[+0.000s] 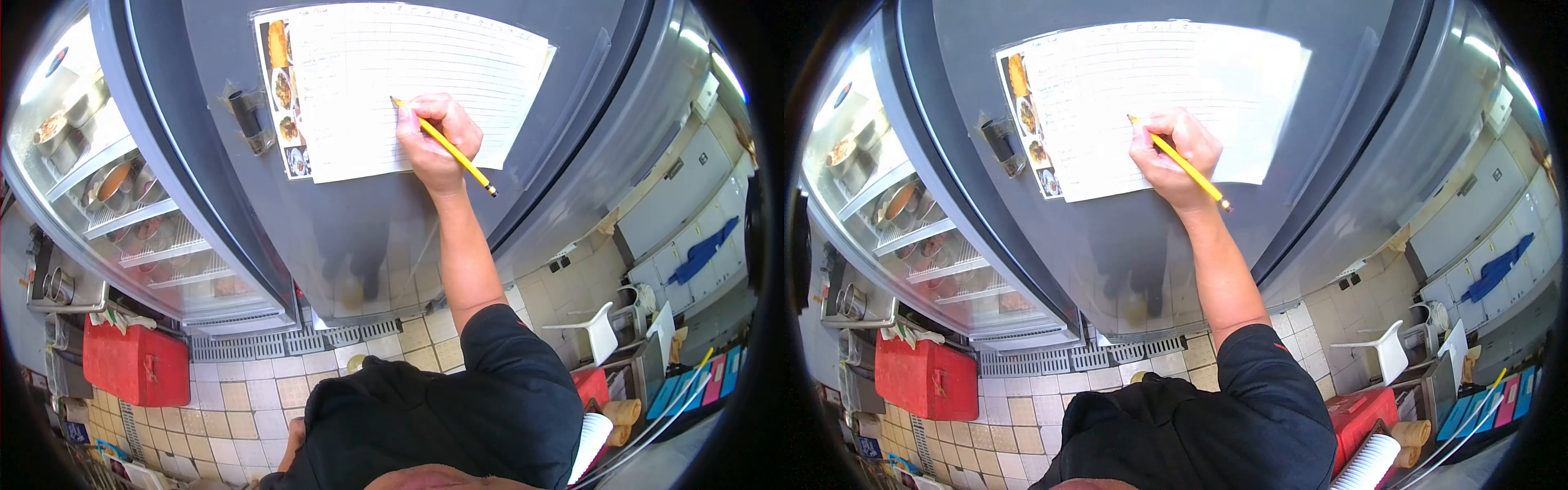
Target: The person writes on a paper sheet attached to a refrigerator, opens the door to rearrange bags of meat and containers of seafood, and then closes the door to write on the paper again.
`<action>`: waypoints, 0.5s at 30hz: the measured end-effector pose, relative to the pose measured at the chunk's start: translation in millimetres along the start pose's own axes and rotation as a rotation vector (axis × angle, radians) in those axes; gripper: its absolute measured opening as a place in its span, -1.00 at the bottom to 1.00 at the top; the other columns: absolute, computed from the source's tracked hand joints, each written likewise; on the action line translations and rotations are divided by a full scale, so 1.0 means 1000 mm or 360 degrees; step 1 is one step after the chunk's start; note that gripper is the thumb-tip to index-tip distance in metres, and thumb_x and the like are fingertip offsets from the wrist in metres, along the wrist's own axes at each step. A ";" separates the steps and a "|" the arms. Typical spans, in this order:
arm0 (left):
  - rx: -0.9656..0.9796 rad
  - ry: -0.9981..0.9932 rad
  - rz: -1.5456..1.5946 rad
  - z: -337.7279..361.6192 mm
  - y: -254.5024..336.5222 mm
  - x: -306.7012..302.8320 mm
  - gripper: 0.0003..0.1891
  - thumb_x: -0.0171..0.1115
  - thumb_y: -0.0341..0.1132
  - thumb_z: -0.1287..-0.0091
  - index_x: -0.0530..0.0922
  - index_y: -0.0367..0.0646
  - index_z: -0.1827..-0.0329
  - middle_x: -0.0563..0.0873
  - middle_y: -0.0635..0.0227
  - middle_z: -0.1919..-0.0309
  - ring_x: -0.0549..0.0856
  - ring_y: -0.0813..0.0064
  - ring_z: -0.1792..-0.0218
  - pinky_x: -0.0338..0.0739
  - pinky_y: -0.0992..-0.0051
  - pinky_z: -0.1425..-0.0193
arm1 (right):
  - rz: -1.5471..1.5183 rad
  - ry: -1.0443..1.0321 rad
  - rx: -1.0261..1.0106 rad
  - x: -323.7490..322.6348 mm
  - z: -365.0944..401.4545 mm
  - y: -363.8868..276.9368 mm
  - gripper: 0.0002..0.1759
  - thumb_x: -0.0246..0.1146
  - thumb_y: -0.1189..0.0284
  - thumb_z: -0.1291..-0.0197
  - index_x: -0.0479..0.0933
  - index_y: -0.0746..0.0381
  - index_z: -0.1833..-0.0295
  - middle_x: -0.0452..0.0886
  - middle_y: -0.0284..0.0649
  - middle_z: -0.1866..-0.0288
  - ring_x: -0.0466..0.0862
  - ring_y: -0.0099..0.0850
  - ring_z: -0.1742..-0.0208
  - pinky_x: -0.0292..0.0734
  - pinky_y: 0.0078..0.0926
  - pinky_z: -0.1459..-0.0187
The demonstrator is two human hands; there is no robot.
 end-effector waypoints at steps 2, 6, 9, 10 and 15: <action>0.0010 0.0047 -0.0101 0.001 0.003 -0.005 -0.56 0.27 -0.09 -0.29 0.72 -0.42 0.17 0.78 0.05 0.33 0.75 0.34 0.28 0.59 0.36 0.16 | -0.0023 0.0061 -0.0004 0.001 -0.001 0.001 -0.82 0.38 0.67 0.07 0.51 0.23 0.41 0.59 -0.26 0.51 0.59 -0.54 0.55 0.50 -0.65 0.49; -0.0006 0.0076 -0.0259 0.001 0.008 -0.009 -0.53 0.28 -0.08 -0.27 0.70 -0.44 0.16 0.78 0.05 0.32 0.75 0.30 0.24 0.59 0.35 0.12 | -0.0003 0.0048 0.0015 0.000 0.000 0.001 -0.82 0.38 0.66 0.06 0.51 0.22 0.42 0.60 -0.26 0.51 0.60 -0.54 0.55 0.51 -0.65 0.49; -0.0025 0.0045 -0.0126 0.002 0.008 -0.009 -0.52 0.28 -0.06 -0.26 0.70 -0.43 0.14 0.79 0.02 0.29 0.76 0.25 0.20 0.59 0.33 0.09 | 0.0020 0.0042 0.0002 0.000 0.000 0.001 -0.82 0.38 0.66 0.06 0.51 0.22 0.42 0.61 -0.26 0.50 0.61 -0.54 0.54 0.52 -0.65 0.49; -0.0016 0.0056 -0.0182 0.001 0.010 -0.010 -0.53 0.28 -0.06 -0.25 0.70 -0.43 0.14 0.79 0.01 0.28 0.76 0.25 0.20 0.59 0.33 0.08 | 0.0027 0.0042 0.0001 0.000 0.000 0.001 -0.82 0.38 0.66 0.06 0.51 0.22 0.42 0.62 -0.26 0.49 0.61 -0.54 0.54 0.52 -0.65 0.48; -0.0020 0.0027 -0.0141 0.003 0.015 -0.011 -0.57 0.28 -0.12 -0.26 0.71 -0.42 0.13 0.79 0.01 0.28 0.76 0.27 0.21 0.59 0.35 0.09 | 0.0027 0.0014 -0.0007 0.000 0.000 0.001 -0.81 0.38 0.68 0.05 0.51 0.24 0.40 0.65 -0.23 0.47 0.64 -0.54 0.51 0.55 -0.65 0.46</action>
Point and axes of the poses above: each hand's wrist, its own z-axis away from the middle knuckle, its own x-axis out of the palm, y = z × x, the point moved 5 cm from there along -z, towards the middle knuckle
